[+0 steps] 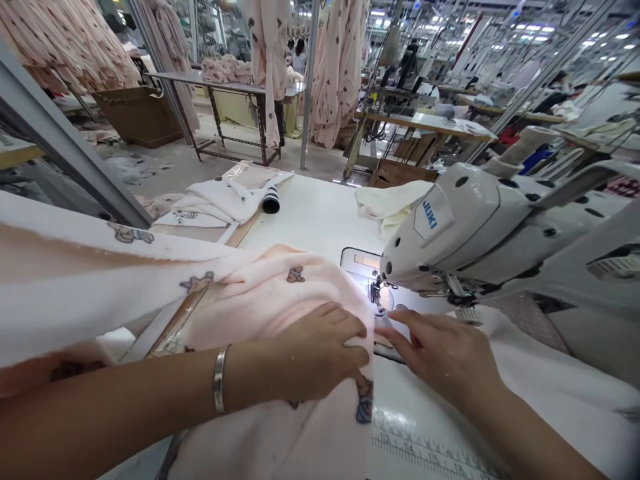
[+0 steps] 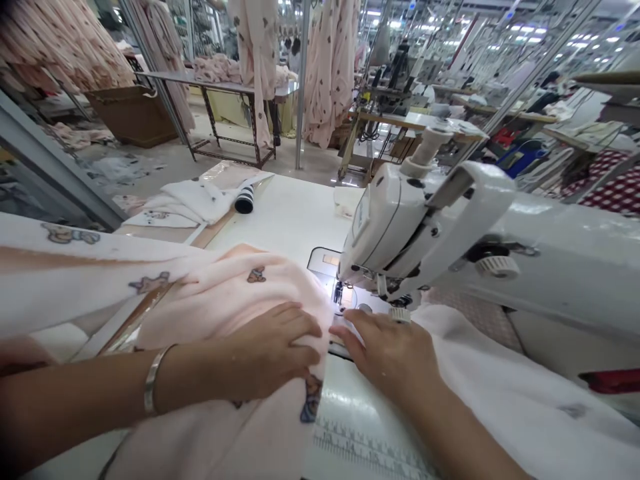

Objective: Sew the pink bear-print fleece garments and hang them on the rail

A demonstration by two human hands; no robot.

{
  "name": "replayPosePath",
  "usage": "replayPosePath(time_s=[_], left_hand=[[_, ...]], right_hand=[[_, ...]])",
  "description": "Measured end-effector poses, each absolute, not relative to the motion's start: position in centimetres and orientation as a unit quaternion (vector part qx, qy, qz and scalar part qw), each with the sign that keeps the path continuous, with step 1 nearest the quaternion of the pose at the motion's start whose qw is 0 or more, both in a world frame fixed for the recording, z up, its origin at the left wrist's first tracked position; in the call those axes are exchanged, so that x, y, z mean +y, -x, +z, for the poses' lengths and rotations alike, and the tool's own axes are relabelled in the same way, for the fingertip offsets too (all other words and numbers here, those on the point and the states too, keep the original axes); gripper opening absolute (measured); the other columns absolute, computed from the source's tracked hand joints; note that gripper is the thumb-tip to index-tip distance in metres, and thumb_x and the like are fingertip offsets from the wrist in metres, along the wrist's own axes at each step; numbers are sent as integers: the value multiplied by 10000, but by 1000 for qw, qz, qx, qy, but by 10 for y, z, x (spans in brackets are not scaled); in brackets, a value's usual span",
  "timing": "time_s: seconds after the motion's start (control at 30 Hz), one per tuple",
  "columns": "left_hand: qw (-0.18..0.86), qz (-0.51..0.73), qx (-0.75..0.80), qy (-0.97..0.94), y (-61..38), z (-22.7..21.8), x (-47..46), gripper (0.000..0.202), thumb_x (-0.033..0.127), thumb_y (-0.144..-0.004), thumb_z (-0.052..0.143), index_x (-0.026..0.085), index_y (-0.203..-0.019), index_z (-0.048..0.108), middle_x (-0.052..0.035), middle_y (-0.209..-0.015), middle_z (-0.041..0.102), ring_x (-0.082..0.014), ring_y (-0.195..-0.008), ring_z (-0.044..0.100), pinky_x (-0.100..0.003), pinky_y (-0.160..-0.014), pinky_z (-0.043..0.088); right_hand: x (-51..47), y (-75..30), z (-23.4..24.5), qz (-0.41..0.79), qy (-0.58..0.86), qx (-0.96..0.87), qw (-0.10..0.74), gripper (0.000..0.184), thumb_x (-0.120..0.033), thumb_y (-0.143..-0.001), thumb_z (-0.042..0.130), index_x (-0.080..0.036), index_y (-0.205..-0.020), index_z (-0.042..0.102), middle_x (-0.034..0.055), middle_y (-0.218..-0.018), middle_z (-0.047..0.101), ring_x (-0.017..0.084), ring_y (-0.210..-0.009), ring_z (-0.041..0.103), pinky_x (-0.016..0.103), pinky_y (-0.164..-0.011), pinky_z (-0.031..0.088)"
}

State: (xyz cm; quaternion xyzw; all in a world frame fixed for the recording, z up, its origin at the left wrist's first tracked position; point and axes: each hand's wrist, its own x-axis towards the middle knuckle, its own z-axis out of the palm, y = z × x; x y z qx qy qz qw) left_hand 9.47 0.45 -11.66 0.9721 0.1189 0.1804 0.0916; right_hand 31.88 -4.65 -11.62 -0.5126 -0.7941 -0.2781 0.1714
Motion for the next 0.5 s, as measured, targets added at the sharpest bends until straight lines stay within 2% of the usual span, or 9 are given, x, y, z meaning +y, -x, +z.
replayPosePath(time_s=[0.1, 0.17, 0.3, 0.4, 0.5], left_hand=[[127, 161, 153, -967, -88, -112, -6, 236, 302, -877, 555, 174, -1073, 576, -86, -1163, 555, -214, -1070, 501, -368, -943, 403], [138, 149, 187, -961, -89, -108, -4, 354, 342, -860, 575, 154, -1157, 532, -98, -1245, 514, -241, -1143, 465, -391, -981, 387], [138, 133, 189, -963, -97, -106, 8, 367, 376, -865, 556, 151, -1154, 545, -111, -1290, 486, -271, -1188, 440, -416, -991, 387], [131, 141, 187, -963, -104, -109, 18, 356, 376, -858, 561, 161, -1142, 558, -114, -1328, 453, -286, -1212, 421, -440, -1009, 368], [132, 146, 174, -965, -110, -113, 25, 340, 381, -848, 573, 170, -1115, 574, -108, -1333, 451, -282, -1197, 437, -445, -1006, 369]], right_hand=[[-45, -323, -121, -249, 529, -798, 146, 298, -443, -931, 452, -248, -1048, 645, -36, -658, 679, 103, -497, 586, 234, -468, 317], [-42, -328, -126, -225, 550, -795, 125, 331, -427, -959, 372, -268, -1084, 634, -19, -718, 700, 121, -496, 594, 240, -433, 298], [-39, -339, -130, -191, 583, -782, 108, 336, -402, -960, 341, -286, -941, 656, -45, -709, 698, 125, -498, 606, 228, -402, 285], [-37, -345, -129, -179, 599, -773, 109, 288, -407, -930, 404, -266, -884, 650, -53, -608, 658, 117, -440, 567, 227, -390, 267], [-34, -352, -129, -167, 595, -778, 116, 301, -414, -907, 434, -258, -749, 637, -66, -495, 579, 103, -396, 512, 233, -409, 303]])
